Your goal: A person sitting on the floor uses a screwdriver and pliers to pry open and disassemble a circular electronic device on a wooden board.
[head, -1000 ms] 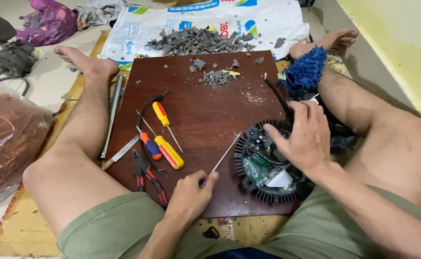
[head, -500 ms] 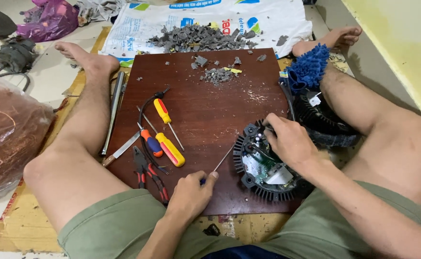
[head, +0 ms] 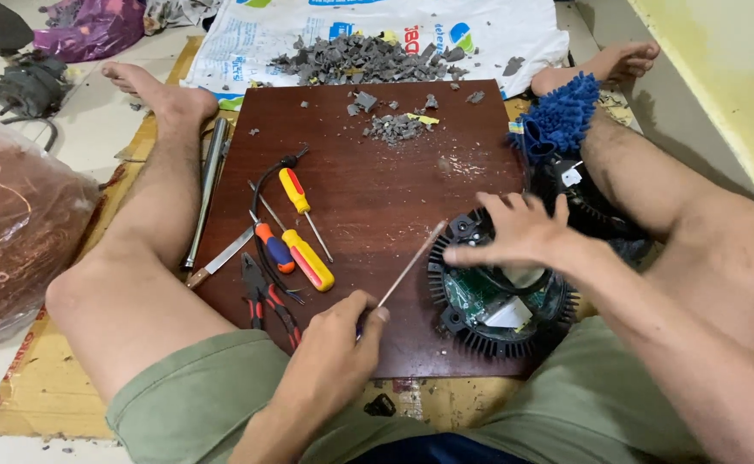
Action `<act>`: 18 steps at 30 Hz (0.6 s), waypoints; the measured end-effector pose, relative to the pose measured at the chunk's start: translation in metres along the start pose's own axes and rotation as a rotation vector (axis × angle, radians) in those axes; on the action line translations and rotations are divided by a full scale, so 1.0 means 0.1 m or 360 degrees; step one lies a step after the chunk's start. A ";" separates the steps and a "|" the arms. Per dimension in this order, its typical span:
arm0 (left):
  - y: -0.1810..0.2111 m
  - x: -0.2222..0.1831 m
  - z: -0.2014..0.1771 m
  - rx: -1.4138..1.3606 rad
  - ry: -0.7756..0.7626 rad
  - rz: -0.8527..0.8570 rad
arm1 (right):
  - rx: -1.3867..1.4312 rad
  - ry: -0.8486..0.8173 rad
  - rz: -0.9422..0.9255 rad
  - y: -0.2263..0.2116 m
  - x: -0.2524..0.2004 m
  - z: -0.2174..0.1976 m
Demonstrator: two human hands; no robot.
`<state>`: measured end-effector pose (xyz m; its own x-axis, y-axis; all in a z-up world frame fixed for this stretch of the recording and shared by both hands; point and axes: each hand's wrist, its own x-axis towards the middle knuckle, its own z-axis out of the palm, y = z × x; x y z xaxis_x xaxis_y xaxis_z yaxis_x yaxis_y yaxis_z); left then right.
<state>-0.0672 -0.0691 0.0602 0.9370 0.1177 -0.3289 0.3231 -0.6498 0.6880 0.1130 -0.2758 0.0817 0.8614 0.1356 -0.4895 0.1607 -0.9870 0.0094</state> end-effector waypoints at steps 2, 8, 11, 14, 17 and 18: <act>0.10 -0.11 -0.11 0.0099 -0.0016 -0.0011 | 0.0042 0.0110 -0.0038 0.07 0.15 0.21; 0.52 -0.27 -0.22 0.0760 -0.0171 0.0038 | -0.0208 0.0148 -0.0281 -0.03 0.30 0.21; 0.66 -0.23 -0.12 0.1119 -0.0230 0.0070 | -0.0376 0.0032 -0.0330 -0.16 0.31 0.17; 0.77 -0.18 -0.07 0.1250 -0.0251 0.0122 | -0.0428 -0.0008 -0.0340 -0.15 0.35 0.21; 0.83 -0.15 -0.07 0.1345 -0.0322 0.0194 | -0.0402 0.0015 -0.0382 -0.10 0.37 0.26; 0.83 -0.14 -0.08 0.1387 -0.0333 0.0228 | -0.0391 0.0026 -0.0409 -0.10 0.38 0.26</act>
<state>-0.0528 -0.1191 0.1273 0.8897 -0.0914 -0.4472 -0.0892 -0.9957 0.0261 0.1318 -0.2634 0.0400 0.7850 0.3803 -0.4890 0.4826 -0.8703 0.0979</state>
